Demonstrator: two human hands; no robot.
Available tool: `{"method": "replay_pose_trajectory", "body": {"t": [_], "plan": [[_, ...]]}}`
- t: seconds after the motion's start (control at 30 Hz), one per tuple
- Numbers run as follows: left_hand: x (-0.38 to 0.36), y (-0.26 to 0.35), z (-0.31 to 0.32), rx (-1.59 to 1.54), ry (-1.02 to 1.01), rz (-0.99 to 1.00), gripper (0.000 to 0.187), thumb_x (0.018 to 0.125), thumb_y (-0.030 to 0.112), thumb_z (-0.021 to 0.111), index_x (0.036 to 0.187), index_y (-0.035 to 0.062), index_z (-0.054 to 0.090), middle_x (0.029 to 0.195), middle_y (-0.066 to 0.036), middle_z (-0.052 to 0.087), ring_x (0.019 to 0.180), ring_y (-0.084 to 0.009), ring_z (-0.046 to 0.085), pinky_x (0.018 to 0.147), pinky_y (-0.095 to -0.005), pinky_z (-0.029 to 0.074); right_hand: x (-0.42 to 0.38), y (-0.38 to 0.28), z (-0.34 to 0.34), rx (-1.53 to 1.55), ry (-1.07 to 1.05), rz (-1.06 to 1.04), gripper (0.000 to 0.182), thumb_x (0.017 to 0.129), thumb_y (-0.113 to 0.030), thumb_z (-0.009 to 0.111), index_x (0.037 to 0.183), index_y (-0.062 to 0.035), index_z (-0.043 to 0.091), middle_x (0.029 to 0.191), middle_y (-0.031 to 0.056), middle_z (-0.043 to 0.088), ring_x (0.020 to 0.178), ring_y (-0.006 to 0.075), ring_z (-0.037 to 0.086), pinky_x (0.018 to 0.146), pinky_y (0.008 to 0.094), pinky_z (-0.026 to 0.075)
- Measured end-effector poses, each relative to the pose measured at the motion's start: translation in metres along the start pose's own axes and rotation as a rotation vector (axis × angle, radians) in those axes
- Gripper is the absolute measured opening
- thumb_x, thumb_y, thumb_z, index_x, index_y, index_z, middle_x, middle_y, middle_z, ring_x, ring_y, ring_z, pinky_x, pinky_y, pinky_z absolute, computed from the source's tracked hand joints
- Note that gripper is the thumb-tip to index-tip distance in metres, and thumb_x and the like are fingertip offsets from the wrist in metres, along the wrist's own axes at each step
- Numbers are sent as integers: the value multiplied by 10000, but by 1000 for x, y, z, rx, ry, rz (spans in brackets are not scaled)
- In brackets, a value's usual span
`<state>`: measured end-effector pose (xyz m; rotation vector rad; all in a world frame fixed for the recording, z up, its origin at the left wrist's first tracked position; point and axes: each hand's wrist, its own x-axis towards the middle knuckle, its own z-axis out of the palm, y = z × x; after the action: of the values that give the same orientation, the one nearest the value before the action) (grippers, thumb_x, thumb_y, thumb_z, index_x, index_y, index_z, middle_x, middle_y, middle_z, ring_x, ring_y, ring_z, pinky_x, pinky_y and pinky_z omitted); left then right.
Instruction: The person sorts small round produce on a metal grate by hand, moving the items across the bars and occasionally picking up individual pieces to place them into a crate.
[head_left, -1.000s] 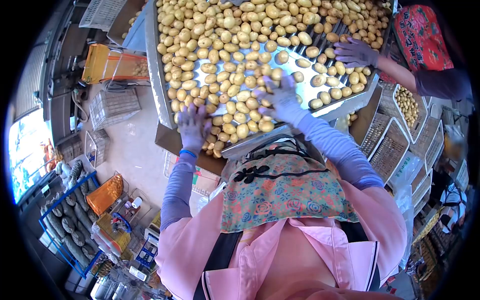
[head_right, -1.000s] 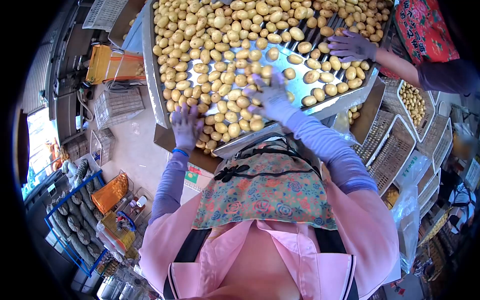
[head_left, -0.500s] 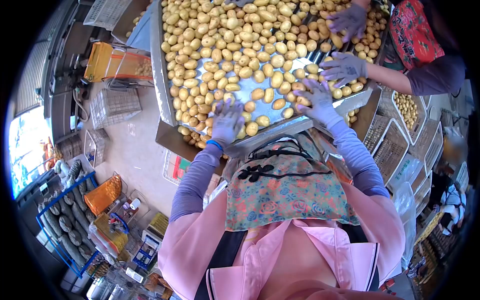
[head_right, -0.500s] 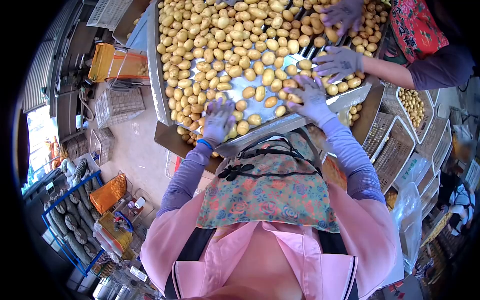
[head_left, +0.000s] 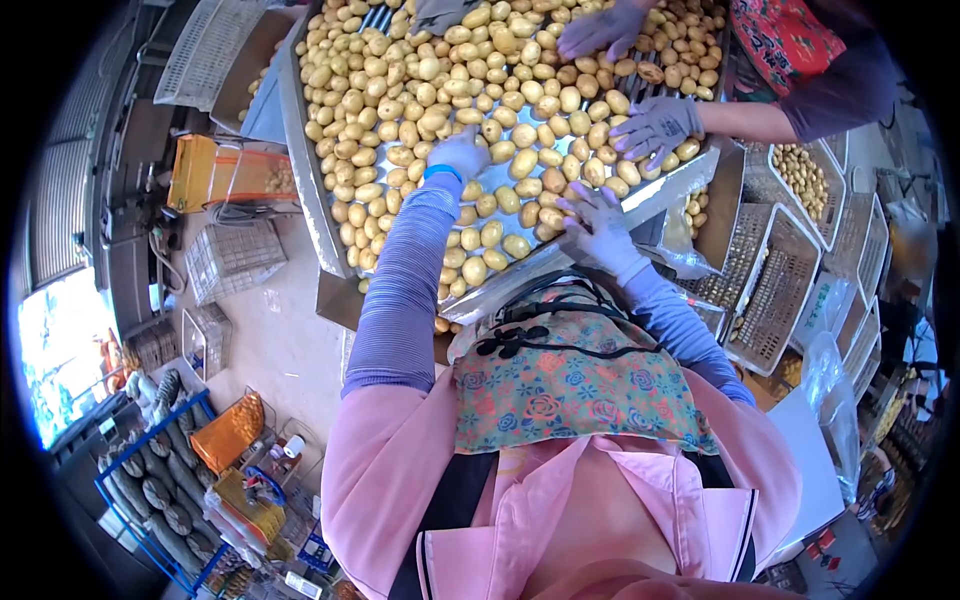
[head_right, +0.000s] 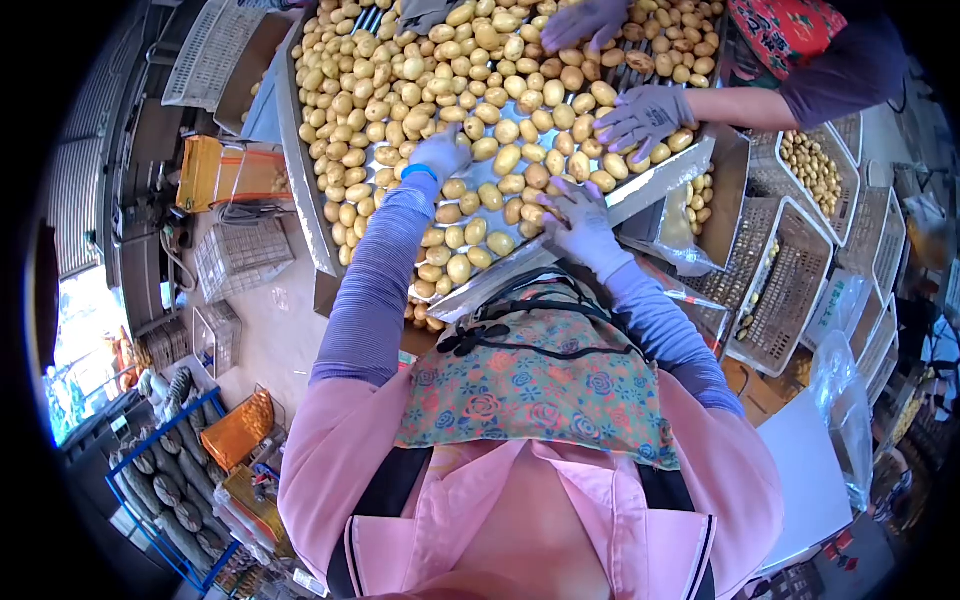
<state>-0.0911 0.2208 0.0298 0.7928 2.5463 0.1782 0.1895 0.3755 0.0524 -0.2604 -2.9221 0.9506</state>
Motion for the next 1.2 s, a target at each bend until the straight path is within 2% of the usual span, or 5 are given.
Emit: {"method": "replay_pose_trajectory", "body": {"t": [0.73,0.83,0.9,1.03,1.2], "plan": [[-9,-13,-30,493,-86,182,304,933,219,531,1208,123,617,1125,-121,719,1043,-295,700,836,-504,536,-55,-6,-15,1038,-25,404,328,992,-124,595,1306,-28,601,1111,33,663,1023,80,611,920,257,490],[-49,34,-40,-16,150,69,346,853,250,672,1168,119,618,996,-138,721,938,-331,704,798,-443,555,-43,-19,-28,1483,75,411,371,986,-107,590,1354,-64,566,1188,46,628,1060,103,610,902,260,495],[-85,79,-4,-548,147,548,311,841,348,693,1029,101,703,969,-130,730,940,-312,694,800,-431,543,-32,-44,-61,1773,133,873,406,975,-124,612,1371,-70,544,1199,48,607,1065,141,617,893,257,493],[-151,151,59,-105,224,905,682,891,514,635,1424,113,496,1477,-174,451,1398,-360,388,1169,-529,261,-77,43,-40,955,204,113,355,965,-160,609,1304,-60,579,1052,41,607,940,146,619,776,246,504],[-186,-21,69,229,302,678,639,878,386,657,1424,109,475,1424,-171,476,1340,-362,435,1150,-543,247,-217,134,-101,978,-575,986,256,948,-107,606,1197,-52,622,885,-1,643,684,124,610,565,280,500]]}}
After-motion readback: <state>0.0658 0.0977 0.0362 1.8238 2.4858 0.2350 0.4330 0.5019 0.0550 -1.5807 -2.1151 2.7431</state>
